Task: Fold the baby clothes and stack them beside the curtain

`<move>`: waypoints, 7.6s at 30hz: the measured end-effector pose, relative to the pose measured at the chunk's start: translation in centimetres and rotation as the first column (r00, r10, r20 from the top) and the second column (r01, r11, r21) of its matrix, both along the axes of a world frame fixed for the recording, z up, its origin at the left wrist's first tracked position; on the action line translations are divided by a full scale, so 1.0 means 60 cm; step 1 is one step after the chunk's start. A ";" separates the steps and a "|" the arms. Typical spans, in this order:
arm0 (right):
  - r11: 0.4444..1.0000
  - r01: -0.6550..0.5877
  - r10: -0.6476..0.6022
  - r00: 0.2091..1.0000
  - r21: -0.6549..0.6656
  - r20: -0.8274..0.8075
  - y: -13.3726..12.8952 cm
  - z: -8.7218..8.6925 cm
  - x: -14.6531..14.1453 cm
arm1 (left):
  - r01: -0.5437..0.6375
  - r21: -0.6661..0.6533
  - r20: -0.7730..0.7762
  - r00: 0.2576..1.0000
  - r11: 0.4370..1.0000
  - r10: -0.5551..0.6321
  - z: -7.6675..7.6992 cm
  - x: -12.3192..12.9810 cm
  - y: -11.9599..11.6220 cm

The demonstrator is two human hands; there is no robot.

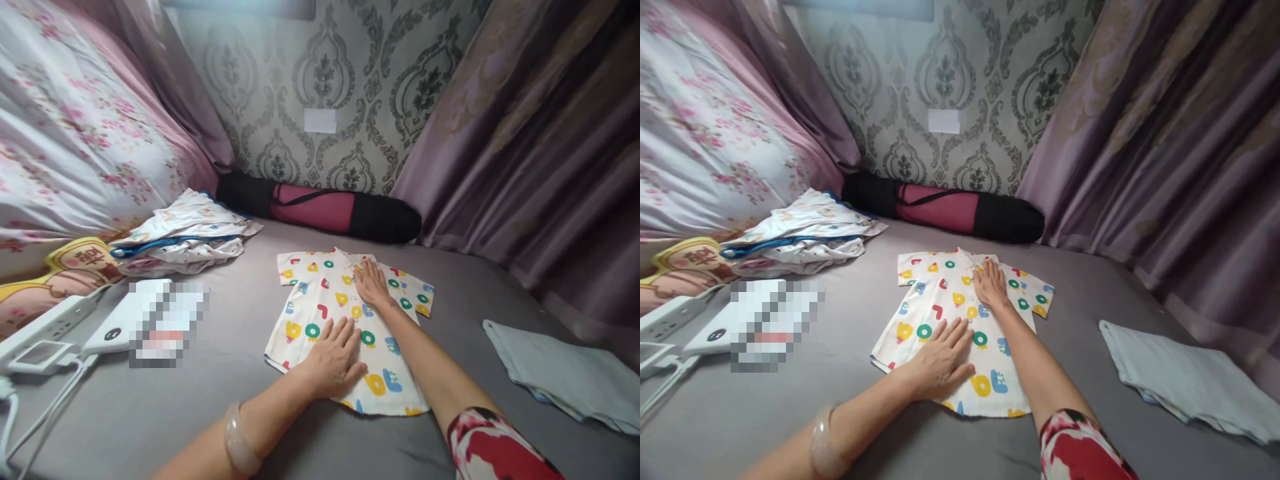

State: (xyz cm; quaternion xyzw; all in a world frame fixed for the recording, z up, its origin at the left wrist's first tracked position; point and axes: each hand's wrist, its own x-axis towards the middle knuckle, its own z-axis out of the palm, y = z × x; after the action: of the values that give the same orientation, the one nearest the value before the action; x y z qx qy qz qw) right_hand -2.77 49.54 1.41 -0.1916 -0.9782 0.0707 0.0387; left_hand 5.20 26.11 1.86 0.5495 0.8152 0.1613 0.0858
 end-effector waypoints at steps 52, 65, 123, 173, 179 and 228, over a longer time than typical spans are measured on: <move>0.939 -0.314 0.320 0.947 -0.138 0.019 -0.041 0.024 0.330 | 0.211 -0.034 0.000 0.977 0.977 -0.212 0.029 -0.013 -0.004; 0.647 -0.618 0.640 0.759 -0.446 -0.122 -0.095 0.068 0.395 | 0.095 -0.079 0.071 0.993 0.992 -0.089 0.072 -0.065 0.094; 0.904 -0.074 -0.063 0.952 -0.422 -0.301 -0.066 0.043 0.407 | -0.721 0.179 0.821 0.484 0.669 0.303 0.093 -0.169 0.333; 0.977 -0.189 0.198 0.976 -0.098 0.092 0.007 0.024 0.156 | 0.165 0.082 -0.113 0.981 0.983 -0.155 -0.004 0.096 0.079; 0.980 -0.068 0.095 0.986 -0.185 0.137 0.032 0.030 0.081 | 0.177 0.080 -0.105 0.980 0.981 -0.168 0.002 0.097 0.076; 0.998 -0.042 0.046 0.996 -0.052 0.075 -0.008 0.007 0.196 | -0.299 0.204 0.343 0.914 0.932 0.218 0.049 0.007 0.038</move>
State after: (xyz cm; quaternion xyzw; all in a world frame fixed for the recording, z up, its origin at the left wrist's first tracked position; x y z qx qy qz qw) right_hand 9.00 49.08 1.85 -0.1733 -0.9809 0.0886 -0.0052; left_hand 5.61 28.38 4.78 0.4095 0.8297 0.3591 0.1221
